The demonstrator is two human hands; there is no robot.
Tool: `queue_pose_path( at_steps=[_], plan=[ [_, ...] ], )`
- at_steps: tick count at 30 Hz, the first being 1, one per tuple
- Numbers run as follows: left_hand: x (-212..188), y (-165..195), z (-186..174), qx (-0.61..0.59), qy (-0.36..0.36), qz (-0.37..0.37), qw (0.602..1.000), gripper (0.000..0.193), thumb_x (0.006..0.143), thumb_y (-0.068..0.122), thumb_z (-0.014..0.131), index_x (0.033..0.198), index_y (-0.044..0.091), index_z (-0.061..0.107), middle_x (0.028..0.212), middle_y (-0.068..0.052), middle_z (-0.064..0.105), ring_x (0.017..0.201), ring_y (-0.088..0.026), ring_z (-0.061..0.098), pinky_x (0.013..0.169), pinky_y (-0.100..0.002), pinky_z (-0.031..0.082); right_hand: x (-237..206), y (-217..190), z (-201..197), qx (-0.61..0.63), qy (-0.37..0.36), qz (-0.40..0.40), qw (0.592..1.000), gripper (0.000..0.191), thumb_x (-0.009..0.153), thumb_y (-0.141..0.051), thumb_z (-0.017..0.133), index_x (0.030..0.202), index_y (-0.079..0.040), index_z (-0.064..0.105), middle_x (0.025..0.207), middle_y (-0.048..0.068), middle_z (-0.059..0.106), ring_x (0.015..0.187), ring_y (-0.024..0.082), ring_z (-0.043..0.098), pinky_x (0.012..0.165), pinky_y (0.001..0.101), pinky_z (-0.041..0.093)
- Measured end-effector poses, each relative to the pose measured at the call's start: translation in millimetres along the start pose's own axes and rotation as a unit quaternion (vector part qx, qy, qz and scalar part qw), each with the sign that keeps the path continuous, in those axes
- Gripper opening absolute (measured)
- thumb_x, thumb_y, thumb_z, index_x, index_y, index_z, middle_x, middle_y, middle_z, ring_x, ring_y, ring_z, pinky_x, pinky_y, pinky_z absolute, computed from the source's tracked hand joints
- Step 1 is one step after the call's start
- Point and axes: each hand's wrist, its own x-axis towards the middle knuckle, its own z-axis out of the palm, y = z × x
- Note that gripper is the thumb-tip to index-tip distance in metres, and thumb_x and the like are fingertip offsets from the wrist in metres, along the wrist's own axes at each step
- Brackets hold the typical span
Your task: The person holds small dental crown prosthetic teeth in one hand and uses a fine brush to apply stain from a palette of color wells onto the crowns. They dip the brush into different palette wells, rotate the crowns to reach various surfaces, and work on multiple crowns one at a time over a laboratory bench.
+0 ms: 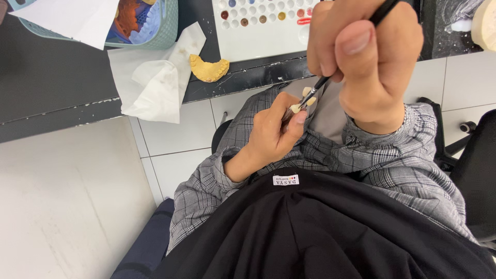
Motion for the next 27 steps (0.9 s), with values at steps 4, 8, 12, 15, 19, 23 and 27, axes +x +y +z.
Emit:
queue_pose_path(
  at_steps=[4, 8, 12, 15, 19, 23, 27],
  plan=[
    [0.4, 0.7, 0.1, -0.005, 0.005, 0.006, 1.0, 0.017, 0.109, 0.02, 0.058, 0.109, 0.003, 0.056, 0.066, -0.001, 0.045, 0.055, -0.01, 0.043, 0.055, -0.027, 0.037, 2.4, 1.3, -0.6, -0.017, 0.009, -0.012, 1.0, 0.049, 0.122, -0.038, 0.04, 0.095, 0.003, 0.05, 0.068, 0.01, 0.054, 0.052, 0.011, 0.042, 0.051, 0.024, 0.03],
    [0.8, 0.9, -0.4, -0.004, 0.005, 0.001, 1.0, 0.017, 0.108, 0.019, 0.058, 0.109, 0.003, 0.056, 0.065, -0.001, 0.045, 0.055, -0.01, 0.043, 0.055, -0.028, 0.037, 0.5, 2.2, 1.1, 0.01, 0.019, -0.013, 1.0, 0.047, 0.122, -0.036, 0.041, 0.096, 0.001, 0.05, 0.066, 0.008, 0.05, 0.052, 0.012, 0.045, 0.051, 0.0241, 0.031],
    [0.5, 0.5, -0.2, 0.0, 0.006, 0.001, 1.0, 0.016, 0.108, 0.019, 0.058, 0.108, 0.003, 0.056, 0.065, -0.001, 0.045, 0.055, -0.01, 0.044, 0.055, -0.028, 0.038, -1.6, 3.0, 0.9, 0.002, 0.006, -0.009, 1.0, 0.048, 0.124, -0.035, 0.041, 0.096, 0.003, 0.049, 0.069, 0.009, 0.052, 0.053, 0.011, 0.045, 0.051, 0.0236, 0.033],
    [-0.7, -1.0, 0.5, -0.001, 0.009, 0.001, 1.0, 0.017, 0.108, 0.019, 0.058, 0.109, 0.003, 0.056, 0.065, -0.001, 0.046, 0.054, -0.01, 0.045, 0.055, -0.028, 0.038, -0.6, 5.7, -1.4, -0.017, 0.021, -0.02, 0.999, 0.047, 0.122, -0.034, 0.038, 0.095, 0.003, 0.05, 0.068, 0.01, 0.053, 0.05, 0.01, 0.041, 0.049, 0.0238, 0.03],
    [-4.1, -7.3, 1.4, 0.001, 0.016, 0.01, 1.0, 0.017, 0.107, 0.02, 0.059, 0.109, 0.003, 0.057, 0.07, -0.002, 0.051, 0.056, -0.011, 0.05, 0.056, -0.027, 0.041, 2.9, 14.2, -4.5, -0.001, 0.021, -0.068, 0.997, 0.046, 0.118, -0.034, 0.036, 0.09, 0.001, 0.048, 0.064, 0.01, 0.051, 0.045, 0.012, 0.04, 0.045, 0.0259, 0.028],
    [-6.5, -17.3, 5.2, -0.016, 0.042, 0.083, 0.996, 0.017, 0.106, 0.02, 0.059, 0.107, 0.003, 0.057, 0.082, -0.005, 0.064, 0.064, -0.014, 0.061, 0.063, -0.027, 0.05, 1.1, 22.1, -3.6, 0.042, 0.095, -0.115, 0.988, 0.043, 0.116, -0.033, 0.034, 0.09, 0.0, 0.042, 0.066, 0.011, 0.045, 0.04, 0.018, 0.042, 0.04, 0.0302, 0.032],
    [-12.4, -22.9, 5.9, -0.012, 0.032, 0.098, 0.995, 0.016, 0.104, 0.018, 0.062, 0.103, 0.002, 0.06, 0.084, -0.007, 0.066, 0.065, -0.015, 0.064, 0.064, -0.027, 0.052, -7.7, 21.3, -1.5, 0.075, 0.094, -0.134, 0.984, 0.042, 0.113, -0.035, 0.031, 0.085, -0.004, 0.037, 0.06, 0.007, 0.042, 0.037, 0.016, 0.036, 0.038, 0.0314, 0.03]
  ],
)
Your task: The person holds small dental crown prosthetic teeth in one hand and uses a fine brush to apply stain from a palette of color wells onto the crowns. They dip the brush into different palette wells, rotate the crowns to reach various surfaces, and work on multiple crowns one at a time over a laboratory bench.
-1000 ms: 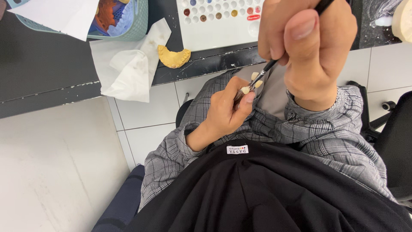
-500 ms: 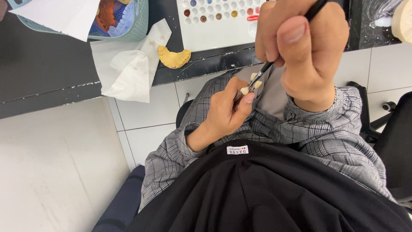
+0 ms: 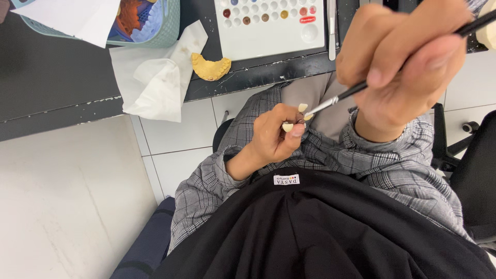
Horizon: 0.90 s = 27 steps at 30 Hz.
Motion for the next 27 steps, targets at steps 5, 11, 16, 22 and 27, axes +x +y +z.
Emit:
queue_pose_path(
  at_steps=[5, 11, 16, 22, 27],
  plan=[
    [-3.1, -2.9, 2.0, -0.001, 0.004, 0.0, 1.0, 0.017, 0.104, 0.018, 0.062, 0.104, 0.001, 0.06, 0.084, -0.006, 0.066, 0.066, -0.016, 0.064, 0.065, -0.028, 0.053, -9.6, -7.6, 5.2, -0.038, -0.01, 0.012, 0.999, 0.046, 0.113, -0.038, 0.03, 0.082, -0.006, 0.037, 0.058, 0.01, 0.035, 0.04, 0.016, 0.037, 0.039, 0.0306, 0.031],
    [-2.8, -0.9, 2.9, 0.003, 0.001, 0.005, 1.0, 0.017, 0.104, 0.018, 0.062, 0.104, 0.001, 0.06, 0.083, -0.006, 0.065, 0.066, -0.016, 0.064, 0.065, -0.028, 0.053, -12.2, -15.3, 4.5, -0.038, -0.021, 0.066, 0.997, 0.05, 0.113, -0.045, 0.031, 0.085, -0.004, 0.038, 0.057, 0.013, 0.046, 0.042, 0.014, 0.034, 0.041, 0.0265, 0.028],
    [-2.2, -0.3, 4.5, -0.005, 0.002, 0.005, 1.0, 0.017, 0.104, 0.018, 0.061, 0.103, 0.001, 0.059, 0.082, -0.005, 0.065, 0.065, -0.016, 0.064, 0.064, -0.028, 0.052, -11.3, -13.3, 2.7, -0.027, -0.008, 0.072, 0.997, 0.05, 0.112, -0.046, 0.032, 0.085, -0.005, 0.039, 0.056, 0.012, 0.046, 0.041, 0.013, 0.033, 0.041, 0.0266, 0.028],
    [-2.1, -1.1, 5.2, 0.001, 0.004, 0.007, 1.0, 0.017, 0.104, 0.017, 0.062, 0.102, 0.001, 0.058, 0.082, -0.006, 0.064, 0.065, -0.016, 0.063, 0.064, -0.028, 0.052, -12.5, -17.6, 3.7, -0.034, -0.021, 0.081, 0.996, 0.051, 0.113, -0.046, 0.031, 0.085, -0.004, 0.038, 0.057, 0.013, 0.045, 0.042, 0.013, 0.033, 0.04, 0.0266, 0.027],
    [-2.3, -1.1, 5.5, -0.007, 0.005, 0.006, 1.0, 0.016, 0.103, 0.016, 0.062, 0.103, 0.001, 0.058, 0.083, -0.006, 0.064, 0.065, -0.016, 0.063, 0.065, -0.028, 0.052, -11.6, -18.5, 6.3, -0.033, 0.0, 0.084, 0.996, 0.05, 0.113, -0.046, 0.032, 0.086, -0.004, 0.037, 0.057, 0.012, 0.045, 0.042, 0.014, 0.033, 0.04, 0.0275, 0.027]
  ],
)
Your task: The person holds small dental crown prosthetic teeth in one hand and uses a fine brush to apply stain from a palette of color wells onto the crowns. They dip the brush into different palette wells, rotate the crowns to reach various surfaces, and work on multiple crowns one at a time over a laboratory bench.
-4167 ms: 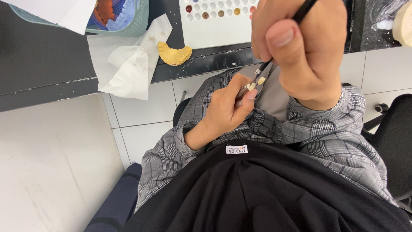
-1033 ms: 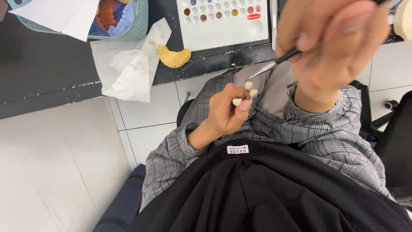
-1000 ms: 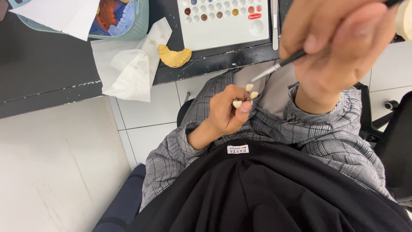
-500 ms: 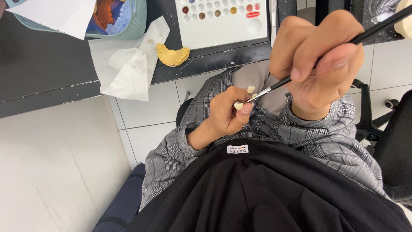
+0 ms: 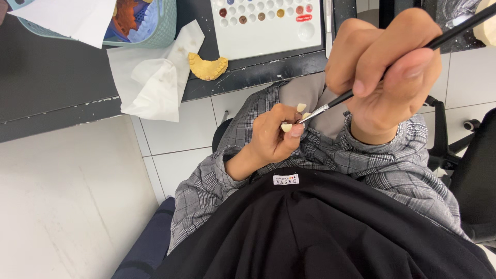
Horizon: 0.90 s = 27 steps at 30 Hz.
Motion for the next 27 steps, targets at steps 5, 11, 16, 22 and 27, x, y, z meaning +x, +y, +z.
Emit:
queue_pose_path(
  at_steps=[5, 11, 16, 22, 27],
  plan=[
    [0.3, 0.9, -1.0, 0.003, -0.003, -0.003, 1.0, 0.016, 0.103, 0.017, 0.062, 0.103, 0.001, 0.058, 0.083, -0.006, 0.065, 0.066, -0.016, 0.063, 0.065, -0.028, 0.052, 4.7, 2.7, -0.5, -0.002, -0.013, -0.02, 1.0, 0.05, 0.113, -0.045, 0.031, 0.084, -0.004, 0.037, 0.055, 0.011, 0.043, 0.041, 0.013, 0.034, 0.04, 0.0283, 0.028],
    [1.6, 2.3, -1.7, 0.017, -0.001, 0.007, 1.0, 0.016, 0.102, 0.016, 0.062, 0.103, 0.0, 0.059, 0.081, -0.007, 0.063, 0.065, -0.016, 0.062, 0.064, -0.028, 0.051, 4.7, 0.0, 0.6, 0.001, -0.03, -0.017, 0.999, 0.049, 0.113, -0.044, 0.031, 0.085, -0.004, 0.037, 0.055, 0.012, 0.044, 0.041, 0.013, 0.033, 0.039, 0.0261, 0.027],
    [1.4, 4.0, -3.0, -0.005, -0.007, -0.003, 1.0, 0.015, 0.104, 0.016, 0.061, 0.103, 0.001, 0.057, 0.084, -0.006, 0.066, 0.066, -0.015, 0.063, 0.066, -0.028, 0.053, 6.5, 2.7, 2.4, 0.009, -0.005, -0.021, 1.0, 0.049, 0.113, -0.044, 0.032, 0.085, -0.004, 0.037, 0.055, 0.011, 0.042, 0.041, 0.014, 0.034, 0.04, 0.0282, 0.027],
    [2.6, 4.0, -3.2, 0.006, -0.01, 0.003, 1.0, 0.015, 0.103, 0.015, 0.062, 0.103, 0.001, 0.058, 0.083, -0.006, 0.065, 0.066, -0.016, 0.063, 0.065, -0.029, 0.052, 7.4, 0.9, 1.8, 0.003, -0.029, -0.026, 0.999, 0.049, 0.113, -0.043, 0.032, 0.084, -0.004, 0.037, 0.055, 0.011, 0.043, 0.043, 0.013, 0.034, 0.039, 0.0257, 0.027],
    [1.9, 4.6, -2.3, 0.009, -0.002, 0.0, 1.0, 0.016, 0.104, 0.017, 0.062, 0.103, 0.001, 0.058, 0.083, -0.006, 0.065, 0.066, -0.017, 0.063, 0.065, -0.029, 0.053, 5.4, -1.4, 4.3, 0.007, 0.002, -0.017, 1.0, 0.049, 0.113, -0.043, 0.033, 0.086, -0.003, 0.037, 0.056, 0.012, 0.043, 0.04, 0.014, 0.033, 0.04, 0.0273, 0.026]
  ],
)
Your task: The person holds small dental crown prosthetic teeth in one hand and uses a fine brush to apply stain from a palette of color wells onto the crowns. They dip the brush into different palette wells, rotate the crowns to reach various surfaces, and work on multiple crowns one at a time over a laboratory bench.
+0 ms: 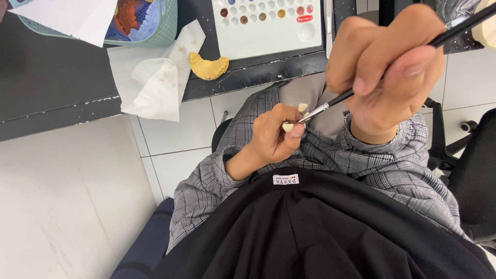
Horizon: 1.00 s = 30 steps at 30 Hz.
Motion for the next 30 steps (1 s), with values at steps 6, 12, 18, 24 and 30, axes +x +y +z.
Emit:
queue_pose_path(
  at_steps=[6, 12, 18, 24, 30],
  plan=[
    [0.0, -0.8, -0.7, -0.002, -0.008, -0.005, 1.0, 0.016, 0.104, 0.017, 0.062, 0.103, 0.002, 0.058, 0.084, -0.006, 0.066, 0.066, -0.017, 0.063, 0.065, -0.029, 0.052, -1.0, 0.6, -3.9, -0.007, -0.002, 0.008, 1.0, 0.05, 0.113, -0.044, 0.034, 0.085, -0.003, 0.039, 0.056, 0.013, 0.046, 0.04, 0.014, 0.034, 0.039, 0.0268, 0.027],
    [0.6, -0.4, -1.3, 0.007, -0.001, 0.0, 1.0, 0.016, 0.104, 0.018, 0.062, 0.102, 0.002, 0.058, 0.085, -0.006, 0.064, 0.066, -0.017, 0.063, 0.06, -0.027, 0.051, -3.4, 1.6, -4.0, -0.019, -0.007, -0.002, 1.0, 0.05, 0.113, -0.044, 0.035, 0.084, -0.003, 0.039, 0.055, 0.014, 0.046, 0.039, 0.014, 0.037, 0.038, 0.0273, 0.028],
    [2.4, 0.7, -2.9, -0.011, -0.014, -0.007, 1.0, 0.017, 0.104, 0.018, 0.062, 0.103, 0.002, 0.059, 0.082, -0.005, 0.063, 0.063, -0.015, 0.063, 0.061, -0.028, 0.051, -0.2, 2.3, -3.5, -0.022, -0.01, -0.031, 0.999, 0.049, 0.113, -0.042, 0.034, 0.083, -0.003, 0.038, 0.053, 0.013, 0.045, 0.038, 0.014, 0.038, 0.036, 0.0267, 0.029],
    [2.7, 0.6, -1.3, -0.022, -0.014, -0.012, 1.0, 0.013, 0.105, 0.015, 0.062, 0.103, 0.002, 0.058, 0.083, -0.004, 0.065, 0.059, -0.011, 0.057, 0.06, -0.026, 0.048, -2.5, 24.9, -18.2, -0.016, 0.037, -0.069, 0.997, 0.043, 0.112, -0.04, 0.035, 0.091, -0.003, 0.042, 0.061, 0.013, 0.051, 0.039, 0.017, 0.039, 0.038, 0.031, 0.028],
    [2.4, -1.2, -1.5, -0.035, -0.01, -0.029, 0.999, 0.011, 0.105, 0.014, 0.062, 0.105, 0.003, 0.058, 0.082, -0.001, 0.064, 0.059, -0.007, 0.056, 0.054, -0.022, 0.047, -31.0, 62.4, -44.0, -0.076, 0.144, -0.02, 0.987, 0.023, 0.121, -0.027, 0.046, 0.123, -0.004, 0.045, 0.096, 0.016, 0.061, 0.055, 0.03, 0.055, 0.046, 0.0323, 0.037]
  ],
)
